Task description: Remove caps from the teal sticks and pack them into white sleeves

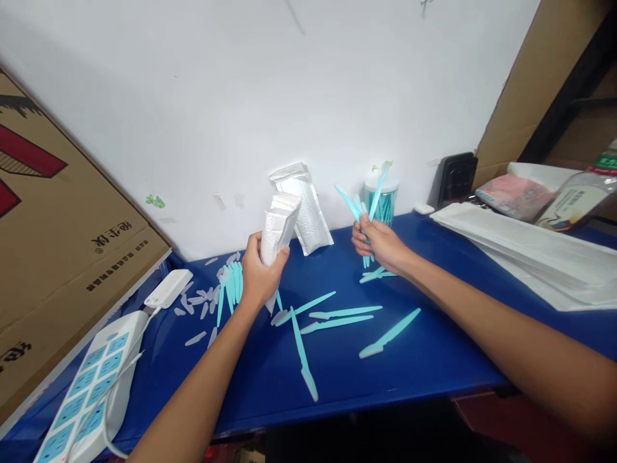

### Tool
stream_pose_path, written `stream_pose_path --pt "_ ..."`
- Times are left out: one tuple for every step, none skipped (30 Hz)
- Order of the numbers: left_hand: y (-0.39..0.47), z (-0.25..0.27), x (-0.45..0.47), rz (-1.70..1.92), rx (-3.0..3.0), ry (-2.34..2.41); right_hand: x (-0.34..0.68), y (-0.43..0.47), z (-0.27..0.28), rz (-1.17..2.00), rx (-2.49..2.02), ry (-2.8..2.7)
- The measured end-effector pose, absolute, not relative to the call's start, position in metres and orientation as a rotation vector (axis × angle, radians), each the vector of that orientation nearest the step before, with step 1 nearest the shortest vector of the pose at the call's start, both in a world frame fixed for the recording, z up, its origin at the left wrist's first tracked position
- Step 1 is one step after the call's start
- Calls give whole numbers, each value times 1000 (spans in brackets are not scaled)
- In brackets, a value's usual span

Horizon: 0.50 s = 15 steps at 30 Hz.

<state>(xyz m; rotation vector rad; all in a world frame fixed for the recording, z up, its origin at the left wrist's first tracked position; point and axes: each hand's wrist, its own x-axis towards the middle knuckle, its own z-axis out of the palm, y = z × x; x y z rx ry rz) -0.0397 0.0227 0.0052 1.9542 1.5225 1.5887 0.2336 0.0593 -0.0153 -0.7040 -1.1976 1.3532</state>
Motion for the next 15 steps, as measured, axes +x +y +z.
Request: stream_pose_path --pt "23 5 -40 1586 1955 1526 233 59 -16 1341 -703 -1225" --pt "23 5 -40 1585 1955 1531 233 59 -17 1327 -703 -1256" --pt "23 5 -40 1582 1954 1535 233 59 -18 1311 -707 -1287" --pt "23 5 -41 1580 1956 1537 234 60 -19 1294 -716 -1312" --pt "23 5 -41 1576 1959 1538 234 60 -20 1276 -728 -1330" --pt "23 5 -41 1572 1965 1540 234 61 -21 1258 -742 -1341" --pt "23 4 -41 1568 1970 1541 234 61 -22 1240 -756 -1346" --pt "23 4 -41 1563 1974 1544 233 62 -23 1219 -770 -1351" --pt "23 4 -41 1561 1977 1548 233 63 -24 1199 -785 -1352" --pt "23 4 -41 1559 1978 1551 232 63 -24 1181 -799 -1350" --pt "23 4 -41 1558 1978 1553 231 63 -24 1166 -813 -1346" --pt "23 4 -41 1556 1978 1553 231 63 -24 1153 -826 -1341" --pt "23 4 -41 1554 1980 1552 230 63 -24 1141 -841 -1338" --pt "23 5 -41 1552 1983 1550 230 62 -24 1133 -855 -1339" --pt "23 5 -41 1548 1987 1548 230 61 -23 1124 -872 -1347"
